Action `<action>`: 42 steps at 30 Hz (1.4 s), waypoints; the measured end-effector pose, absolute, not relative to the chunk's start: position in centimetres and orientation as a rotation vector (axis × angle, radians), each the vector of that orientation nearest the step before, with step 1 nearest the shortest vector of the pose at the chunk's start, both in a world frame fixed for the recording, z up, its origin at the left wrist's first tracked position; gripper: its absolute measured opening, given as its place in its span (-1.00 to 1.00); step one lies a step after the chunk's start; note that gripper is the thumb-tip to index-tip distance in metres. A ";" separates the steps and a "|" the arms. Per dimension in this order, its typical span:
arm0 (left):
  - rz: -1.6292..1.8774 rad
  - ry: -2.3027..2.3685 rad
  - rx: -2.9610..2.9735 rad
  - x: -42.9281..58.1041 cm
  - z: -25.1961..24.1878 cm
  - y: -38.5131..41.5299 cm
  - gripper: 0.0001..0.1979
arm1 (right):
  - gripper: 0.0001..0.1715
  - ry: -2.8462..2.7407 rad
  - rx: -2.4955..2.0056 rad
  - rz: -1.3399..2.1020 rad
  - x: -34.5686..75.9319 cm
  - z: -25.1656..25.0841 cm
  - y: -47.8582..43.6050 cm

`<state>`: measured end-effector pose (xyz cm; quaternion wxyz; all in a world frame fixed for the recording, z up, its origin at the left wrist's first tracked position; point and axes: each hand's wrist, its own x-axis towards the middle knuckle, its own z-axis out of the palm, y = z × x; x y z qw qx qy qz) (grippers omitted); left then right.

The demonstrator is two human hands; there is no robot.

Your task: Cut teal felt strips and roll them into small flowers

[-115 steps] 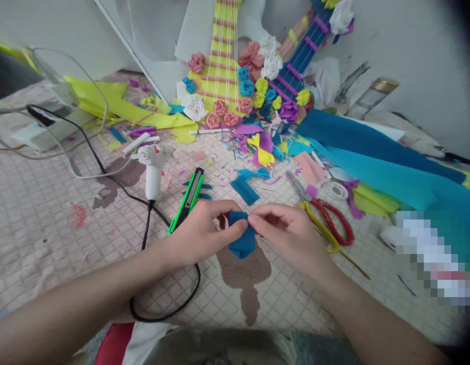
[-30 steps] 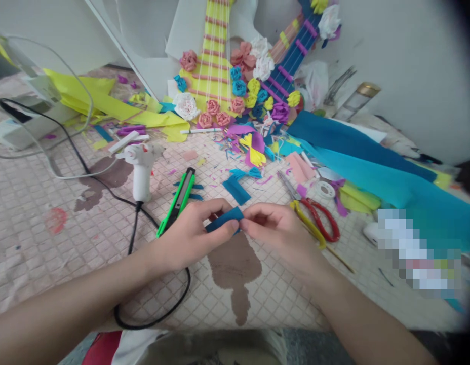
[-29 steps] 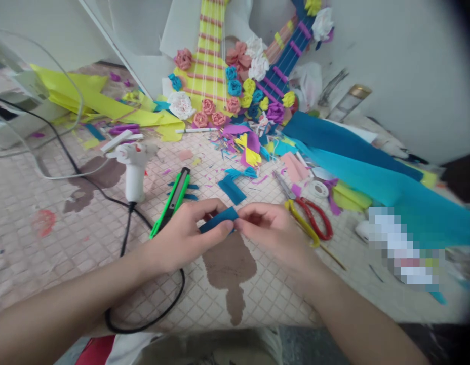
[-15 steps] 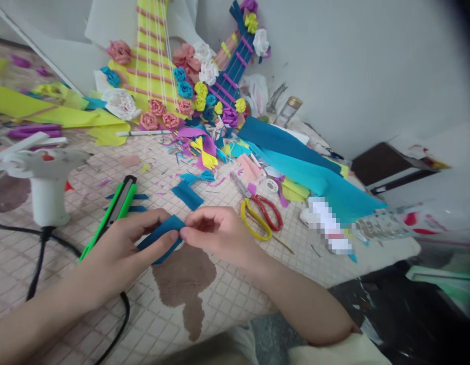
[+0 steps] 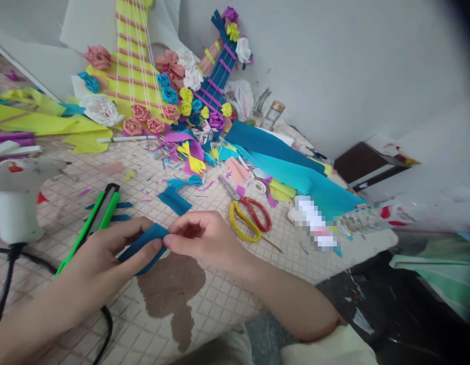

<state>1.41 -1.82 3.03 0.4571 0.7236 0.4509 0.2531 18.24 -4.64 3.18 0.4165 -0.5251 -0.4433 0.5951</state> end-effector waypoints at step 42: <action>0.716 0.875 1.743 1.3 2.6 -1.5 -0.80 | -0.90 -1.375 -1.358 1.352 18.2 3.0 -4.9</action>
